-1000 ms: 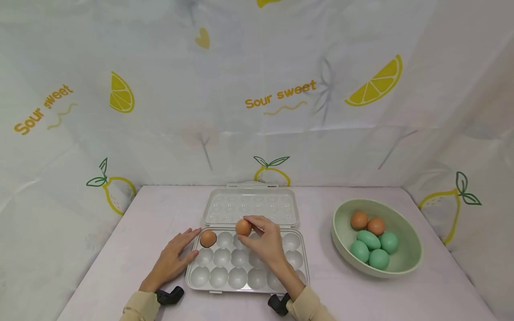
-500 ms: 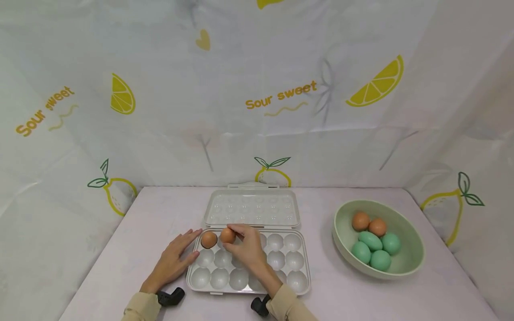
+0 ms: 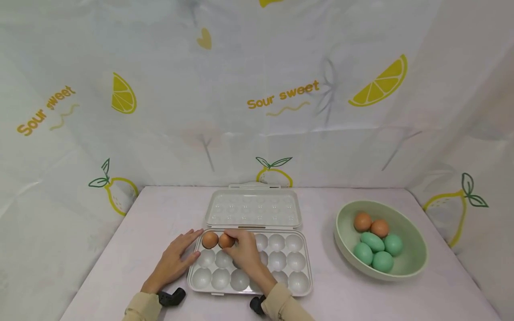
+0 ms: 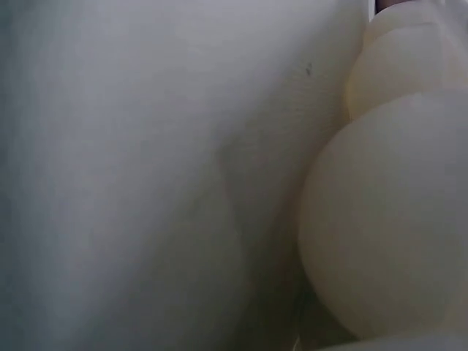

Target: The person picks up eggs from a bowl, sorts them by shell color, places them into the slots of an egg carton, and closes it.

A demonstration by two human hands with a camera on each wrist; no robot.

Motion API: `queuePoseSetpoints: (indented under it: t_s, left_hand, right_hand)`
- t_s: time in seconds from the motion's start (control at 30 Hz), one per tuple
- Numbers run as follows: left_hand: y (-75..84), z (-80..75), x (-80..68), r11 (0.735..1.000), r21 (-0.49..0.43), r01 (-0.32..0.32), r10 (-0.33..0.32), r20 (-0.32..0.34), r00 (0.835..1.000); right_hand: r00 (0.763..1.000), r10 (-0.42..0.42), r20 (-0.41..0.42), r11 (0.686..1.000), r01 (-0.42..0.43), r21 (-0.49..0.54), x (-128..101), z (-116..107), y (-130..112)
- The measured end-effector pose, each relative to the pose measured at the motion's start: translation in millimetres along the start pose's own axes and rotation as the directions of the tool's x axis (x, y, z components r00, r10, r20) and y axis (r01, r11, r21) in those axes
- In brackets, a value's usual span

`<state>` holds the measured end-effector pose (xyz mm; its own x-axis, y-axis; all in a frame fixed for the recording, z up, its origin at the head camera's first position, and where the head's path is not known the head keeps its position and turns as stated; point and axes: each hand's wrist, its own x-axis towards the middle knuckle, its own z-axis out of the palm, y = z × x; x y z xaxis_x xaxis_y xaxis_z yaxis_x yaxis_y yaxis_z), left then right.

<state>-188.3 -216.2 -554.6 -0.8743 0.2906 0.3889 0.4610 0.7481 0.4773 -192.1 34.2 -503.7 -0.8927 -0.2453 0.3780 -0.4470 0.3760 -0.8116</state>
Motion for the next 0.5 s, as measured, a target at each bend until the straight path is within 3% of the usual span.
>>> queuePoseSetpoints:
  t_s: [0.2, 0.5]
  left_hand:
    - [-1.2, 1.5, -0.4, 1.0, 0.014, -0.002, 0.002, -0.01, 1.0]
    - [1.2, 0.0, -0.3, 1.0, -0.004, 0.006, -0.006, 0.003, 1.0]
  right_hand:
    - [0.999, -0.045, -0.007, 0.985, 0.043, -0.166, -0.6, 1.6, -3.8]
    - [0.999, -0.049, -0.013, 0.992, 0.047, -0.118, -1.0, 0.2, -1.6]
